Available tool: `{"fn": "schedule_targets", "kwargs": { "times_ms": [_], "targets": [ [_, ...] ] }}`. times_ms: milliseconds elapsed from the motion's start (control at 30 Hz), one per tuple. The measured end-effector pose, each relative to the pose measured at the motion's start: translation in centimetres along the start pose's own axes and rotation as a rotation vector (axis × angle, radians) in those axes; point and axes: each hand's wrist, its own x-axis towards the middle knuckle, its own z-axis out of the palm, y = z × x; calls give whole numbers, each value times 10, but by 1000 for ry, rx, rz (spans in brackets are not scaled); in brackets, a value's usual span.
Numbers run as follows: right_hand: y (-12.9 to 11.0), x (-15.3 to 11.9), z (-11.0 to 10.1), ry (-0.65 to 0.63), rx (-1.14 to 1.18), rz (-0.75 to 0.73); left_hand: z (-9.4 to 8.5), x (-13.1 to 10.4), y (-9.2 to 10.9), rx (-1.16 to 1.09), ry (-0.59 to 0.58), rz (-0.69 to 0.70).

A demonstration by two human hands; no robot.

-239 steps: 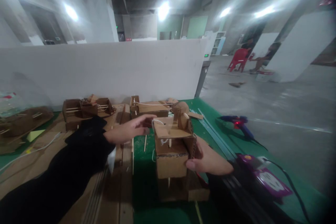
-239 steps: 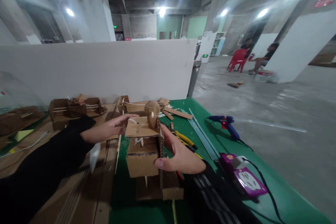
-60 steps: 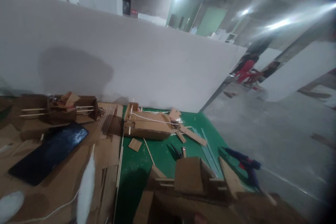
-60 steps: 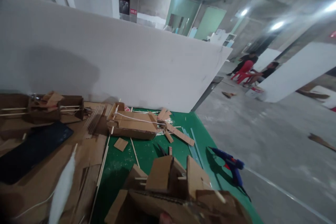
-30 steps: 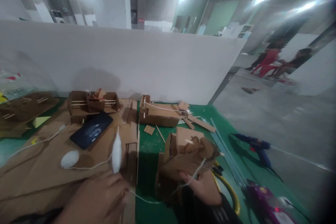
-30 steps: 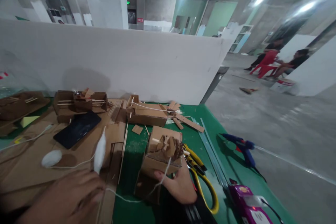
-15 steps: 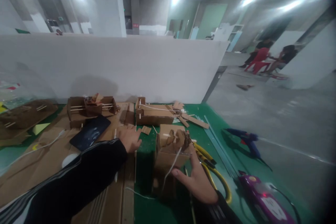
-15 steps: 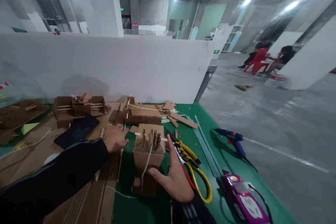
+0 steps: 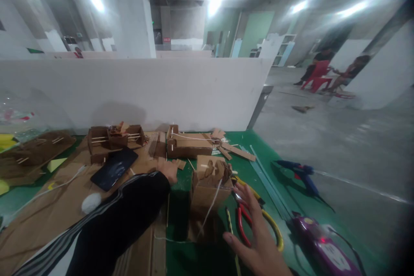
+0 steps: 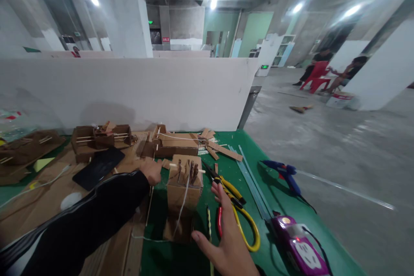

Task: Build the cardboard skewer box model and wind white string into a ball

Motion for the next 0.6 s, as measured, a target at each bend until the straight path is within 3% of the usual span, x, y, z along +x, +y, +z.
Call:
{"fn": "schedule_targets", "kwargs": {
  "times_ms": [167,333,433,600],
  "targets": [
    [-4,-3,-2,31,35,2,1,2,3,-33,-13,-24],
    [-8,-11,-8,80,64,1,-9,-11,-5,-160,-5,43],
    [-13,-18,-12,154,111,-37,-30,-31,-18,-266,30,134],
    [-48,-34,-8,489,207,-142,-91,-94,-51,-485,222,304]
  ]
}}
